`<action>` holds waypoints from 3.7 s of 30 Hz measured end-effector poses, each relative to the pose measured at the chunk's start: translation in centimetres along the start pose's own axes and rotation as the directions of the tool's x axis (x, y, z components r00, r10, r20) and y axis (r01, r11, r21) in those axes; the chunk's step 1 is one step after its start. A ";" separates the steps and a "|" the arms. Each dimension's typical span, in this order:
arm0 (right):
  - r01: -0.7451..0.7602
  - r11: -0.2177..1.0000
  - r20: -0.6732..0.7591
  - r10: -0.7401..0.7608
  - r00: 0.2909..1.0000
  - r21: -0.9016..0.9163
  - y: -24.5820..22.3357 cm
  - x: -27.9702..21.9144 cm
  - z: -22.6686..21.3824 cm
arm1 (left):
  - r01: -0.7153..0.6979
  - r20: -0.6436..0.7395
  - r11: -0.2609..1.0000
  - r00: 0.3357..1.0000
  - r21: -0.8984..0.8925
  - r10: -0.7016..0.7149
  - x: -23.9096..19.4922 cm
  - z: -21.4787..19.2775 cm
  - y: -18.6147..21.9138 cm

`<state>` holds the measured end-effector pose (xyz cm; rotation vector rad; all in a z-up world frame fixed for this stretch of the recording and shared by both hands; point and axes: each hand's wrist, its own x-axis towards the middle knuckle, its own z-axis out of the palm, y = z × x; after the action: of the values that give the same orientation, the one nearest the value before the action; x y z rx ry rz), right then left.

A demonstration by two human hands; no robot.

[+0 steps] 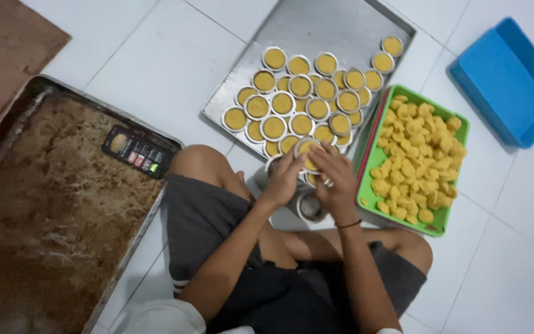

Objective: The person sits on the floor and repeatedly takes yellow dough pieces from a green tray, places them into small round metal molds, presses them down, and arranges the filled molds on a metal baking sheet.

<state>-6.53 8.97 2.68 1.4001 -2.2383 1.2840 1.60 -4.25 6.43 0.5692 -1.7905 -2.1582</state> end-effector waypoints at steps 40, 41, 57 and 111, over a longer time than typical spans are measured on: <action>-0.427 0.545 -0.014 0.606 0.796 -0.722 19.7 -13.1 -7.4 | -0.284 0.099 0.947 0.957 0.150 0.271 -0.5 1.6 -7.3; -0.456 0.552 -0.054 0.595 0.802 -0.698 20.4 -13.0 -6.9 | -0.249 0.090 0.960 0.967 0.128 0.238 -0.5 1.7 -7.5; -0.104 0.991 -0.248 0.122 0.961 0.084 2.1 -4.6 -1.0 | 0.191 0.214 0.969 0.964 -0.159 -0.155 -0.2 2.5 -8.4; -0.223 0.968 0.250 0.245 0.937 -0.115 11.6 10.0 5.1 | -0.052 0.166 0.632 0.978 0.773 -0.122 -0.9 -2.7 0.0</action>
<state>-19.93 0.79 -1.22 1.3757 -2.6733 1.1050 3.70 -6.19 6.07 0.5556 -2.8521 -1.3763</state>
